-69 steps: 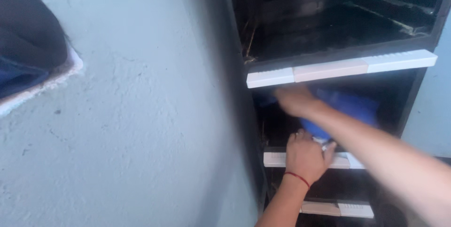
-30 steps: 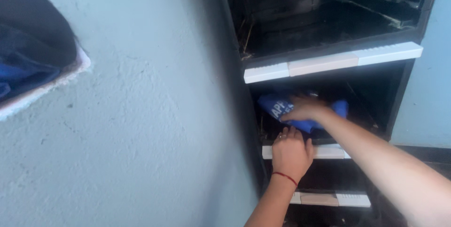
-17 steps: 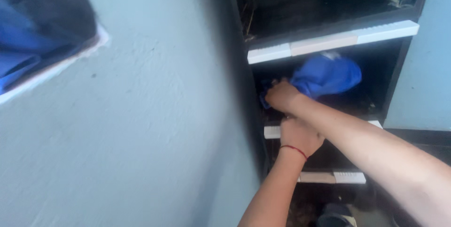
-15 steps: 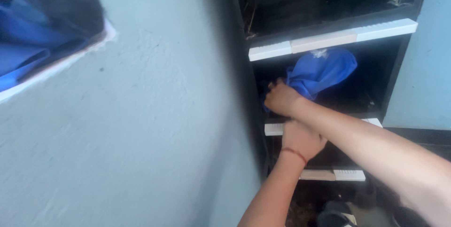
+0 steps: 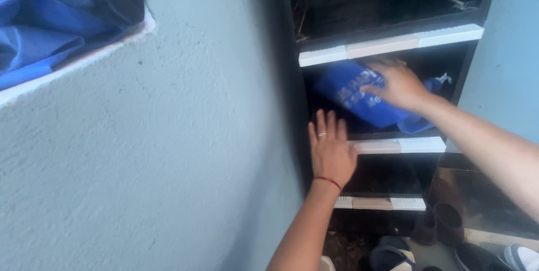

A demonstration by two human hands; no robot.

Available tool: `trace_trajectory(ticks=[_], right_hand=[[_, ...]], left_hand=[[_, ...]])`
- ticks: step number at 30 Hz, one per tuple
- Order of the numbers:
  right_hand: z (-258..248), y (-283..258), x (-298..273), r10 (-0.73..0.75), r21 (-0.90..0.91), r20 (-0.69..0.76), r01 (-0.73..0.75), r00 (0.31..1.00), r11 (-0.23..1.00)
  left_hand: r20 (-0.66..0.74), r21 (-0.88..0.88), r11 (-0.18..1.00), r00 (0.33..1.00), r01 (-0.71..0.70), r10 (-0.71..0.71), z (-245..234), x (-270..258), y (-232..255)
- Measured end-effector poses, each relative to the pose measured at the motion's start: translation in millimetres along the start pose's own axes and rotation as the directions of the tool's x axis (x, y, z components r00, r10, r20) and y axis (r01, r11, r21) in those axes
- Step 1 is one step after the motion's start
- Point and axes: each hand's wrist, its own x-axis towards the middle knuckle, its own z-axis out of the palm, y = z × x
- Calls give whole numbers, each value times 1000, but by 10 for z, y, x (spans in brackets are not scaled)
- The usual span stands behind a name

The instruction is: The person wipes the interior surfaces of a black multi-drawer cabinet using a blue cloth. They remove a white plastic tray from the middle drawer, wipe the drawer interior, then wipe the tray and replace it. The person continues wiping the remaining open drawers and the tray's exterior.

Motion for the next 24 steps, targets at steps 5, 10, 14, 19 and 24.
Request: trace_trajectory(ticks=[5, 10, 14, 19, 24], right_hand=[[420, -5, -28, 485, -290, 514, -389, 708, 875], [592, -57, -181, 418, -327, 645, -264, 640, 907], [450, -173, -325, 304, -279, 681, -148, 666, 949], [136, -431, -562, 81, -94, 612, -29, 786, 995], [-199, -538, -594, 372, -313, 513, -234, 774, 920]], left_hand=[[294, -48, 996, 954, 75, -58, 80, 101, -150], [358, -43, 993, 930, 106, -84, 113, 133, -132], [383, -101, 986, 920, 135, -87, 23, 144, -123], [429, -217, 951, 897, 221, -111, -122, 284, -265], [356, -195, 919, 898, 344, -261, -211, 138, -417]])
